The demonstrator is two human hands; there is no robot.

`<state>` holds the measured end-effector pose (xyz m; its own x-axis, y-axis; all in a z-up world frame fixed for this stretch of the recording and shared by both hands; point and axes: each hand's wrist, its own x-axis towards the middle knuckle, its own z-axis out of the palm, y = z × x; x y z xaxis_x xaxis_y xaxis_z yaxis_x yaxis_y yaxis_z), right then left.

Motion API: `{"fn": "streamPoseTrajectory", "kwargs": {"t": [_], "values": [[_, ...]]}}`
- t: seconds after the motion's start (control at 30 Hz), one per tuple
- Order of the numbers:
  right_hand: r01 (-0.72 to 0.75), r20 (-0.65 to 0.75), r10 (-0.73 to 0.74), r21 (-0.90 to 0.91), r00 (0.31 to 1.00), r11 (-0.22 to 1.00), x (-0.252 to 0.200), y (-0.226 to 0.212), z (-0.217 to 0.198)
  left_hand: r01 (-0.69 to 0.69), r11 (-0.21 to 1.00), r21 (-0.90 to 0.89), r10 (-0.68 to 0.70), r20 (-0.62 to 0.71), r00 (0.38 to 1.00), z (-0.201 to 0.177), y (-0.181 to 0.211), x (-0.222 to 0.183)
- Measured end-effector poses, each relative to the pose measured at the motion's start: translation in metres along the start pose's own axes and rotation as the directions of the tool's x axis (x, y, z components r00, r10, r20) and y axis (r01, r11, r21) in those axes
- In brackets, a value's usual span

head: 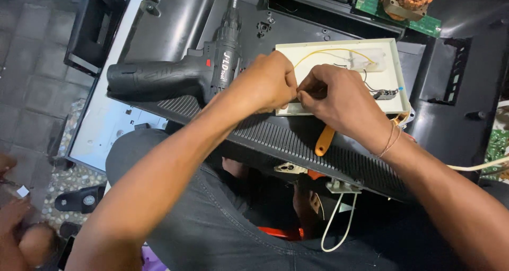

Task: Repairing a television by unscrewing components with a power drill and manipulating internal circuit boards.

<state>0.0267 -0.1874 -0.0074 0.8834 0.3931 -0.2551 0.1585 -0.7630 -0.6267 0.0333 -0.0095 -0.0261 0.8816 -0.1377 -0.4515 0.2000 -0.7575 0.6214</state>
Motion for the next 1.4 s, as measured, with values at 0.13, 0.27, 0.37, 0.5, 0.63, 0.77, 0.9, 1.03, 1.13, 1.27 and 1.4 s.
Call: {"fn": "streamPoseTrajectory", "kwargs": {"t": [0.13,0.27,0.37,0.5,0.63,0.77,0.9,1.03,1.13,1.27,1.4], "values": [[0.079,-0.002,-0.079,0.058,0.997,0.995,-0.008,-0.004,-0.007,-0.002,0.978,-0.207,0.021,0.090,0.996,-0.006,-0.016,-0.003],[0.127,-0.061,-0.118,0.201,0.991,0.971,-0.017,-0.002,-0.016,-0.048,0.841,-0.538,0.070,0.020,0.997,-0.020,-0.006,-0.026],[0.154,-0.114,-0.127,0.263,0.985,0.952,-0.020,0.001,-0.029,-0.081,0.765,-0.639,0.109,0.004,0.994,-0.022,-0.003,-0.036],[0.360,-0.222,-0.373,-0.097,0.901,0.928,-0.029,0.004,-0.049,-0.038,0.749,-0.662,0.115,0.073,0.991,-0.025,0.004,-0.040],[0.385,-0.258,-0.414,-0.157,0.873,0.910,-0.042,0.004,-0.063,0.041,0.667,-0.744,0.046,0.096,0.994,-0.023,0.007,-0.039],[0.382,-0.294,-0.438,-0.232,0.849,0.895,-0.048,0.012,-0.072,0.035,0.652,-0.757,0.062,0.099,0.993,-0.022,0.007,-0.038],[0.356,-0.274,-0.426,-0.270,0.862,0.895,-0.050,0.018,-0.072,-0.128,0.830,-0.543,0.129,-0.036,0.991,-0.014,0.003,-0.034],[0.370,-0.255,-0.434,-0.264,0.864,0.891,-0.051,0.016,-0.067,-0.152,0.821,-0.550,0.152,-0.046,0.987,-0.011,0.000,-0.030],[0.379,-0.226,-0.425,-0.220,0.876,0.899,-0.045,0.021,-0.059,-0.115,0.885,-0.451,0.097,-0.063,0.993,-0.010,0.004,-0.028],[0.377,-0.142,-0.414,-0.225,0.899,0.898,-0.034,0.035,-0.048,-0.206,0.955,-0.215,0.162,-0.205,0.965,0.004,0.000,-0.013],[0.346,-0.102,-0.374,-0.218,0.922,0.912,-0.031,0.042,-0.044,-0.263,0.960,-0.101,0.234,-0.233,0.944,0.014,0.011,-0.009]]}}
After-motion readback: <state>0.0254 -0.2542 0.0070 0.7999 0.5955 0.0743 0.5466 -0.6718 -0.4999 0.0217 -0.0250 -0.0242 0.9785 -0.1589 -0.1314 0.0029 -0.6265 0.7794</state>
